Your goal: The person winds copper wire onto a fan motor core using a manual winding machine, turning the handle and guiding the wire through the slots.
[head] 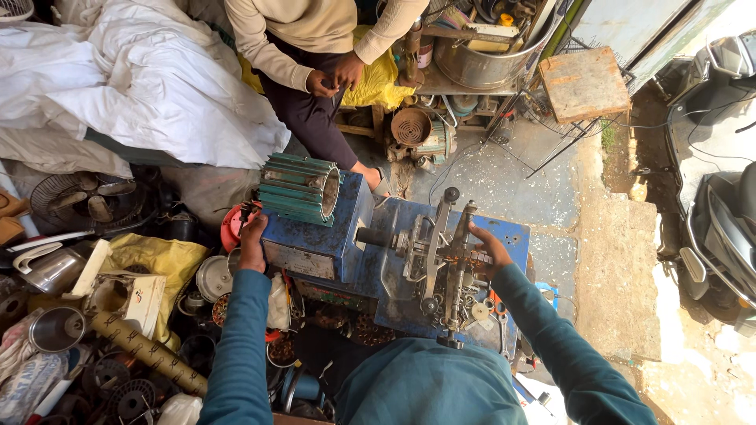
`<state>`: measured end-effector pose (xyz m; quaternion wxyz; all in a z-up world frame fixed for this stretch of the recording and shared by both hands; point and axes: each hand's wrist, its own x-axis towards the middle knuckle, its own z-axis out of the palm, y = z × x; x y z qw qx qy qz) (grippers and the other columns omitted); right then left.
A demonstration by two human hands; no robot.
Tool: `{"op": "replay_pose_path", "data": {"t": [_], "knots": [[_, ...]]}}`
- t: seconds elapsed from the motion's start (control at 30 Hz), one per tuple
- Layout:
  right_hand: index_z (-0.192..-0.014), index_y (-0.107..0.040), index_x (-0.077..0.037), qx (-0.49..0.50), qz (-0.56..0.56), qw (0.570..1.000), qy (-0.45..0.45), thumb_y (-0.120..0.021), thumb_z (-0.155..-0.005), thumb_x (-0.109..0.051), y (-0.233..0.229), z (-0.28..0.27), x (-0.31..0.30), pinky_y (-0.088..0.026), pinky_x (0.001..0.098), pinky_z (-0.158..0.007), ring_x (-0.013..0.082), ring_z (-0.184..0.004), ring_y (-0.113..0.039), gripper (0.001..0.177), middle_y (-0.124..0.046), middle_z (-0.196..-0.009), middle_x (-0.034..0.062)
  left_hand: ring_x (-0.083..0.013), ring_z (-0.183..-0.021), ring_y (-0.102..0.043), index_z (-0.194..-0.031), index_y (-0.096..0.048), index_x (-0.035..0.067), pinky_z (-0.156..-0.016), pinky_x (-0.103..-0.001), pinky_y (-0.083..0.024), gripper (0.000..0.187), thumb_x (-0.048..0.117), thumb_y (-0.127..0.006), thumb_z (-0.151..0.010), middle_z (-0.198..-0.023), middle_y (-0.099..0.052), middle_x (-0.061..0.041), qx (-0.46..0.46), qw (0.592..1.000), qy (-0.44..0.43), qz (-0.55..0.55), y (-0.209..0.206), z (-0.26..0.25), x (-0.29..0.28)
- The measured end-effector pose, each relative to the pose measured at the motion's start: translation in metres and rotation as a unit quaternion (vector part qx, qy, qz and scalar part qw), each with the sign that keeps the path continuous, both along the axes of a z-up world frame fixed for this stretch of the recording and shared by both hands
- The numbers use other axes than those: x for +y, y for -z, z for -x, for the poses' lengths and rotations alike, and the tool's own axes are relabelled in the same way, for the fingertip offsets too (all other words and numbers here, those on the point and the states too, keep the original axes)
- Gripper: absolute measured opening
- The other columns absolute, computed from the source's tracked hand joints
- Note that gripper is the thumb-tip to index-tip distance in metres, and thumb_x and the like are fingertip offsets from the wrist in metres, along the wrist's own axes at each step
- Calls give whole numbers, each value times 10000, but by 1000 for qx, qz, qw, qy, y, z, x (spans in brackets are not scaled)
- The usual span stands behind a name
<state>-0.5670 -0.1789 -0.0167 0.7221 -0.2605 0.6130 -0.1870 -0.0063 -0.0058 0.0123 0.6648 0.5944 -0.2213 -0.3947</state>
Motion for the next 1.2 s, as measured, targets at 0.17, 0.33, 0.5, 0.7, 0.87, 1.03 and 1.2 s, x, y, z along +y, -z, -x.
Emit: {"op": "replay_pose_path", "data": {"t": [0.17, 0.33, 0.5, 0.7, 0.87, 1.03, 1.2], "knots": [[-1601, -324, -202, -6, -9, 1000, 2, -729, -696, -683, 9, 0, -3, -247, 766, -1120, 576, -1447, -304, 1102, -241, -1621, 303, -126, -914, -651, -1076, -739, 66, -865, -313, -501, 321, 342, -726, -911, -1031, -724, 5, 20, 1000, 2, -6, 1, -1, 1], [-1602, -347, -210, -4, -5, 1000, -1, -724, -690, -687, 13, 0, -4, -236, 763, -1120, 576, -1443, -313, 1096, -249, -1618, 311, -132, -910, -649, -1057, -734, 47, -867, -314, -501, 327, 351, -735, -933, -1019, -719, -7, -4, 1000, 5, -5, 11, -5, 2], [-1602, -325, -207, -15, -12, 1000, 5, -727, -708, -676, 14, 0, -5, -237, 768, -1120, 586, -1440, -301, 1087, -227, -1618, 314, -136, -897, -641, -1064, -727, 42, -852, -320, -504, 327, 340, -748, -929, -1016, -713, -6, 13, 1000, 6, 4, 9, -4, 1], [-1589, -363, -212, -6, -6, 1000, 7, -734, -671, -685, 6, 2, 0, -277, 750, -1114, 578, -1421, -352, 1098, -295, -1595, 308, -132, -915, -639, -1082, -733, 37, -866, -320, -496, 335, 340, -739, -939, -1031, -713, -3, -2, 1000, 5, 1, 9, -5, 1], [-1585, -350, -196, -3, -4, 1000, 4, -749, -701, -687, -2, -1, 0, -268, 758, -1110, 582, -1422, -337, 1088, -288, -1593, 309, -144, -934, -640, -1063, -733, 52, -875, -344, -496, 332, 356, -743, -931, -1027, -704, 1, -5, 1000, 5, 4, 13, -7, 2], [-1548, -456, -235, 22, 8, 1000, -10, -740, -677, -696, -17, -4, 2, -324, 720, -1111, 545, -1436, -322, 1025, -345, -1567, 283, -142, -934, -642, -1023, -730, 77, -875, -342, -497, 296, 352, -749, -917, -1013, -701, 8, 5, 1000, -3, -8, 17, -9, 2], [-1546, -446, -221, 13, 8, 1000, -3, -754, -677, -686, -13, -2, 4, -316, 730, -1109, 549, -1449, -303, 1032, -327, -1580, 294, -132, -922, -637, -989, -728, 89, -876, -337, -498, 268, 342, -758, -908, -996, -697, 14, 1, 1000, -11, -10, 18, -10, 1]]}}
